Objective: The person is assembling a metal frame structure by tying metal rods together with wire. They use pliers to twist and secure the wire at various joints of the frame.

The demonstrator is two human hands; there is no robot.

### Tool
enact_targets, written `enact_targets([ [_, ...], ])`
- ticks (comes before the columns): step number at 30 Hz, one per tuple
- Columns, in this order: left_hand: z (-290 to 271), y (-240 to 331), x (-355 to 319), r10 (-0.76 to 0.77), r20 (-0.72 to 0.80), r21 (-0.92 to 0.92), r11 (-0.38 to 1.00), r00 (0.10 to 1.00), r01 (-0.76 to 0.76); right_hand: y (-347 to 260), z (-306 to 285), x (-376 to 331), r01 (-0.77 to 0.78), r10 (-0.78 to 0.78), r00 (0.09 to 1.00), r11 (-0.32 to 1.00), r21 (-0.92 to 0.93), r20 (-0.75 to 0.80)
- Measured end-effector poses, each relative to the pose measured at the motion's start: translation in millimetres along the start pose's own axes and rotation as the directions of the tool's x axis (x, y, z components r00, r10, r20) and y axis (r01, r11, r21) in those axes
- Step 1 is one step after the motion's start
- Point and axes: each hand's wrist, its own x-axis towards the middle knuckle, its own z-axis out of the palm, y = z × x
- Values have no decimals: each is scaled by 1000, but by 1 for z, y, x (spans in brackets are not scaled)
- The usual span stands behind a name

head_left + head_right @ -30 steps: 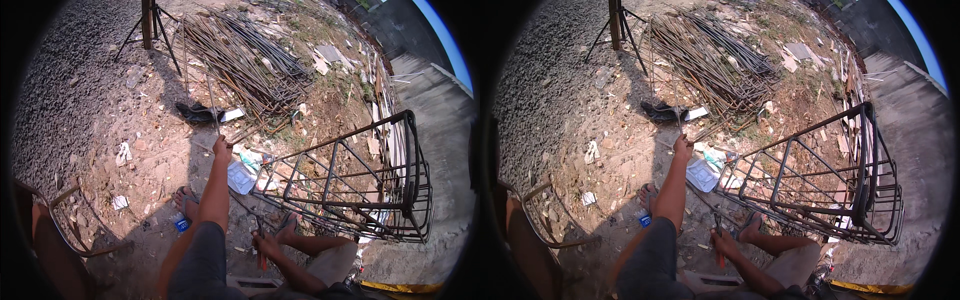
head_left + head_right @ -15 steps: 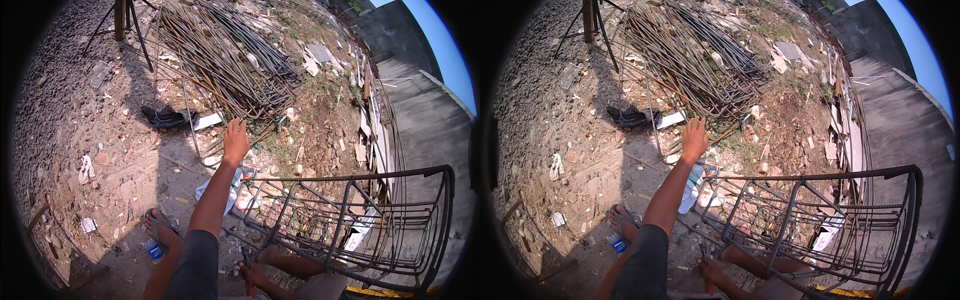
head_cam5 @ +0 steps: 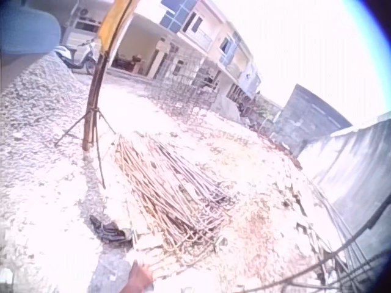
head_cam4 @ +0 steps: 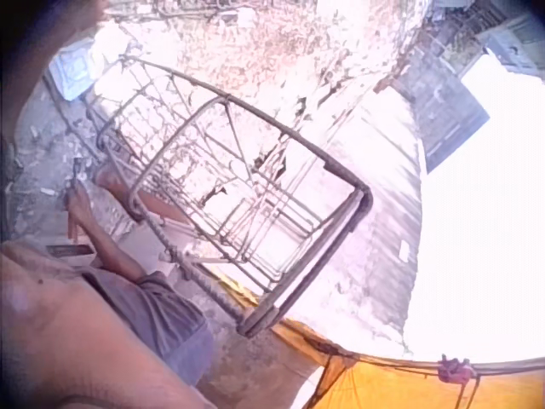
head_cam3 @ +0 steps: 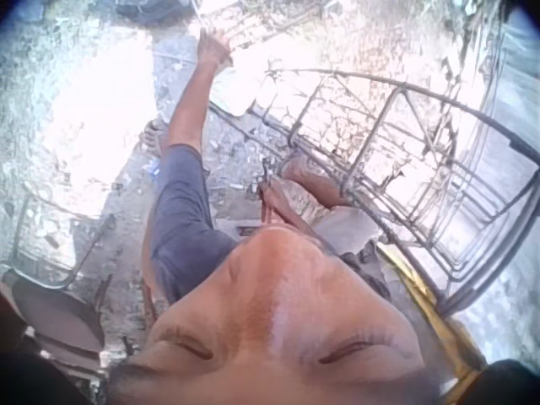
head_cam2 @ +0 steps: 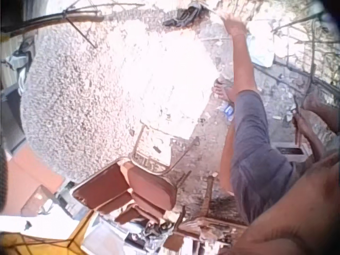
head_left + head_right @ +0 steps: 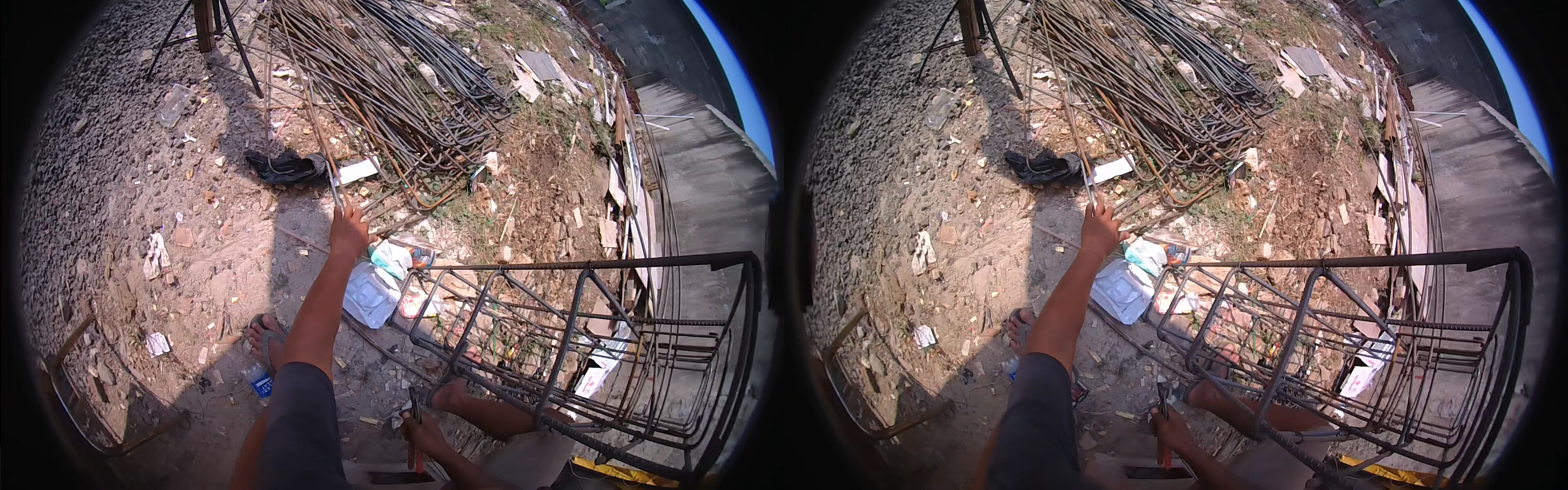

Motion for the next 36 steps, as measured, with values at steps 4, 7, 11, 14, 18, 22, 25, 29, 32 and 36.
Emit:
enact_targets([
  [4,-59,-17,-52,91,-102,-96,990,991,-100,10,10,-13,93,-95,995,990,-104,-11],
  [7,-121,-31,-85,53,-45,-183,981,998,-60,15,18,-28,157,-158,987,985,-68,-11],
  [11,-191,-59,-134,-9,-332,-485,860,943,-162,20,26,-31,277,-280,957,960,-52,-70],
  [14,-266,-56,-174,-15,-494,-560,770,869,-305,27,33,-22,414,-411,896,910,-21,-165],
  [18,-346,-40,-238,-125,-558,-722,560,820,-406,12,30,-37,456,-446,890,876,156,-94],
  [22,-416,9,-303,-308,-513,-855,95,801,-511,-5,5,-103,518,-517,854,827,219,-67],
  [25,-432,32,-335,-370,-504,-840,0,780,-543,-6,-32,-151,579,-586,809,783,228,-43],
  [29,-407,63,-355,-382,-473,-870,64,794,-488,13,-73,-177,670,-659,738,690,274,-146],
  [32,-369,80,-367,-377,-483,-874,249,790,-416,28,-89,-193,717,-690,690,611,336,-218],
  [36,-298,106,-357,-374,-536,-828,408,757,-385,48,-98,-207,662,-598,749,660,355,-286],
])
